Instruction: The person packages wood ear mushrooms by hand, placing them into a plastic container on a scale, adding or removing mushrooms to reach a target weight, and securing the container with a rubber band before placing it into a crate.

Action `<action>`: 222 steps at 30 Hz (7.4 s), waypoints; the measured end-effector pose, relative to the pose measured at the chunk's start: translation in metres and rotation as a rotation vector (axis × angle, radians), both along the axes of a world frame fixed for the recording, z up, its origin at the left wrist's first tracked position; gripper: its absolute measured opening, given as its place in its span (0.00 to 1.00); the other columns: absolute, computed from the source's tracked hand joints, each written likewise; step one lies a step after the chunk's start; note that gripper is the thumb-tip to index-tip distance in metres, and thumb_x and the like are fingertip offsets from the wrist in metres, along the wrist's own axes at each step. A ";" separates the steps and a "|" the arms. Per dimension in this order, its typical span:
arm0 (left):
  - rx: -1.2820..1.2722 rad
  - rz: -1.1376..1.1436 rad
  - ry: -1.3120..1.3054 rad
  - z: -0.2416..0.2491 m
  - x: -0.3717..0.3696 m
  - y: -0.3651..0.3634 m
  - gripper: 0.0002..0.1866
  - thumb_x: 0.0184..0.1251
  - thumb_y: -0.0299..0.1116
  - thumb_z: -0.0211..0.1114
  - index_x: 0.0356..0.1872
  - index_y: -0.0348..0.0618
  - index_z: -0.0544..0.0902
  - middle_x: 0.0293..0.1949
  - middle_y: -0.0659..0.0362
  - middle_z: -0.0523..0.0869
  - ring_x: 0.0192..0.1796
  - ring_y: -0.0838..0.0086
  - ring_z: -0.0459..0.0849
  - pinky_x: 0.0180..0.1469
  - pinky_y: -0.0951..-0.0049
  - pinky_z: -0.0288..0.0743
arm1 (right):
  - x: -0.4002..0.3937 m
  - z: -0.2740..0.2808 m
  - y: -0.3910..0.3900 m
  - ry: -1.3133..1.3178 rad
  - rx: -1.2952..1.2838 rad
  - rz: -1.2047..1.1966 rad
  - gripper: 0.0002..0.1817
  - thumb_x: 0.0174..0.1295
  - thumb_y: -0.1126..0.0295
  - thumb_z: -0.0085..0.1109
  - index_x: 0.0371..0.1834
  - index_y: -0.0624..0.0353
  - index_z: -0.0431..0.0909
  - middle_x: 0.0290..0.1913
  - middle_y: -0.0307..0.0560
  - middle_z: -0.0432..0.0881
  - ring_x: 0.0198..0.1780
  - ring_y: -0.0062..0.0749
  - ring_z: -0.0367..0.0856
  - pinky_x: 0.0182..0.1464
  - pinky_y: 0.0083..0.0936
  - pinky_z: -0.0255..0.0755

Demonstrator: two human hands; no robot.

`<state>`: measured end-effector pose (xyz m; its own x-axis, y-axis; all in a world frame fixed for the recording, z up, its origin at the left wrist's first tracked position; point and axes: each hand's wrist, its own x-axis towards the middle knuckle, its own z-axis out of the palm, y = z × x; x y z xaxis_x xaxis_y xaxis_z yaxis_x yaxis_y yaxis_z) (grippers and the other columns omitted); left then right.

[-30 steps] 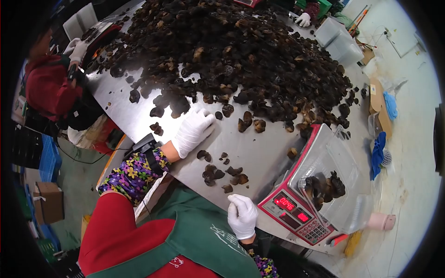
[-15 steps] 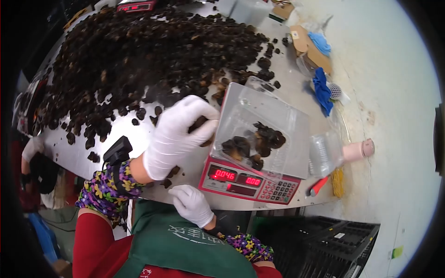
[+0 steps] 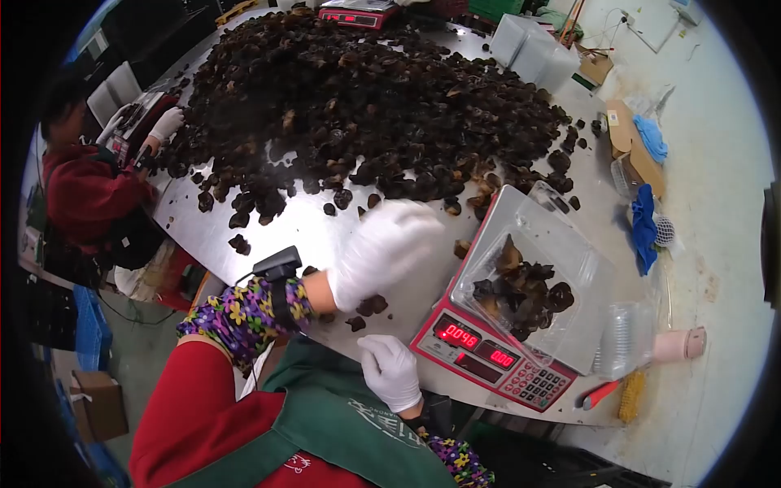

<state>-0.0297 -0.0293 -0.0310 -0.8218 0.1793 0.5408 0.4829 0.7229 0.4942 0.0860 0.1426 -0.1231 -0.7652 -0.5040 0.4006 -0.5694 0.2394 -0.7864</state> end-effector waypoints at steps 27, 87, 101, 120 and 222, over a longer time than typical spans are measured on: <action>0.238 -0.134 -0.095 -0.030 0.107 -0.060 0.08 0.60 0.19 0.70 0.34 0.41 0.79 0.50 0.51 0.86 0.46 0.62 0.89 0.47 0.69 0.86 | -0.038 0.067 -0.039 -1.020 -0.378 0.018 0.19 0.78 0.73 0.51 0.68 0.64 0.70 0.50 0.46 0.83 0.40 0.20 0.82 0.45 0.18 0.77; 0.003 0.030 0.022 -0.068 -0.023 -0.094 0.09 0.65 0.32 0.68 0.43 0.42 0.83 0.47 0.52 0.82 0.51 0.54 0.82 0.55 0.60 0.78 | 0.006 0.000 -0.002 0.143 0.167 -0.045 0.17 0.55 0.80 0.65 0.50 0.57 0.83 0.50 0.49 0.83 0.52 0.50 0.82 0.55 0.41 0.77; -0.080 0.128 0.049 -0.072 -0.040 -0.060 0.13 0.63 0.27 0.68 0.49 0.46 0.85 0.43 0.58 0.83 0.45 0.59 0.85 0.49 0.63 0.79 | 0.005 0.000 -0.002 0.146 0.166 -0.047 0.17 0.55 0.79 0.65 0.49 0.59 0.82 0.50 0.51 0.82 0.52 0.50 0.81 0.56 0.42 0.76; 1.437 -0.043 -0.882 -0.067 -0.029 -0.101 0.08 0.78 0.37 0.64 0.50 0.47 0.83 0.39 0.66 0.83 0.36 0.78 0.81 0.39 0.74 0.76 | 0.005 0.002 -0.003 0.154 0.160 -0.075 0.17 0.53 0.80 0.64 0.47 0.56 0.83 0.48 0.47 0.83 0.50 0.48 0.82 0.53 0.40 0.77; -0.326 1.122 -0.086 -0.107 0.245 -0.211 0.06 0.62 0.38 0.69 0.37 0.51 0.84 0.36 0.54 0.81 0.41 0.58 0.84 0.38 0.57 0.80 | 0.026 0.021 0.004 -0.020 0.003 -0.128 0.14 0.62 0.81 0.57 0.51 0.62 0.82 0.49 0.54 0.84 0.51 0.48 0.84 0.58 0.38 0.75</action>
<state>0.2150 -0.2407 -0.1384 -0.6388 -0.5498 0.5382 -0.5321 0.8210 0.2071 0.1123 0.1470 -0.1019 -0.8315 -0.4024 0.3829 -0.5178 0.3117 -0.7967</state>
